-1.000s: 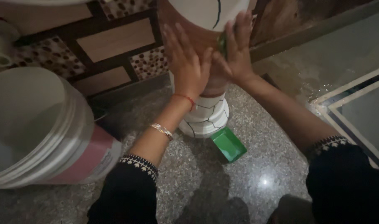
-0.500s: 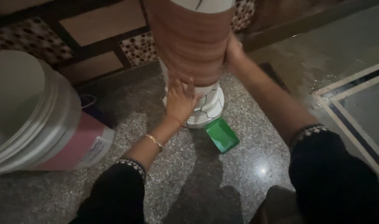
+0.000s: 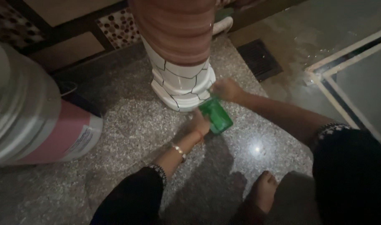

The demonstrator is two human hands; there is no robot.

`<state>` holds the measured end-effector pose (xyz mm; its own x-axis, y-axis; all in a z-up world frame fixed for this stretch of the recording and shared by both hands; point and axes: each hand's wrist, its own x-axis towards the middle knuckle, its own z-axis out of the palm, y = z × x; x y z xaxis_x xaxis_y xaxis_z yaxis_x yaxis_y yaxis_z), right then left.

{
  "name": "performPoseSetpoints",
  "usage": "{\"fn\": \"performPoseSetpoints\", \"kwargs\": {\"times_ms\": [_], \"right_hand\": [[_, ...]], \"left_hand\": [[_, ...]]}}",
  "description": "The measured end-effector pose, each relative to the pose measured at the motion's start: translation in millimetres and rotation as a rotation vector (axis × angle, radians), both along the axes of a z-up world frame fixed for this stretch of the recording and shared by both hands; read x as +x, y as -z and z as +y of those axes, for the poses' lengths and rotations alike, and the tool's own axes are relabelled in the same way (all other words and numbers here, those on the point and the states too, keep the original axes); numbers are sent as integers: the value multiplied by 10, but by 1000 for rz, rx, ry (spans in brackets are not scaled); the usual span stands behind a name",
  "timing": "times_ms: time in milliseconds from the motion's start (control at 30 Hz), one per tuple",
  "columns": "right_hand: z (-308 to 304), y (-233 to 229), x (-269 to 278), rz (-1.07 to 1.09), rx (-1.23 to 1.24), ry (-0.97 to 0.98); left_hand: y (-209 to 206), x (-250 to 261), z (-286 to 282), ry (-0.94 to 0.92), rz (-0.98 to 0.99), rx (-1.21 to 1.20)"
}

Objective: The person scrubs a white pedestal sink with a green sponge, cleaning the basin, faucet, and pedestal. They rinse the sponge in a bucket of water and continue scrubbing different parts of the sink.

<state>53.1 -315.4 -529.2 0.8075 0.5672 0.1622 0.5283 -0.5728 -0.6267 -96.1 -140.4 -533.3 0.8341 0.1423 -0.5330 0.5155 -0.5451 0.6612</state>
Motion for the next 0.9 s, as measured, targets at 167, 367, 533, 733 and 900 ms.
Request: {"fn": "performPoseSetpoints", "kwargs": {"times_ms": [167, 367, 533, 733, 900], "right_hand": [[243, 291, -744, 228, -742, -110], [272, 518, -1063, 144, -524, 56], [141, 579, -1144, 90, -355, 1], [-55, 639, -1121, 191, -351, -113], [-152, 757, -980, 239, -306, -295]], "left_hand": [[807, 253, -47, 65, -80, 106], [1020, 340, 54, 98, -138, 73], [929, 341, 29, -3, -113, -27], [1481, 477, -42, -15, -248, 208], [1557, 525, -52, -13, -274, 205]]}}
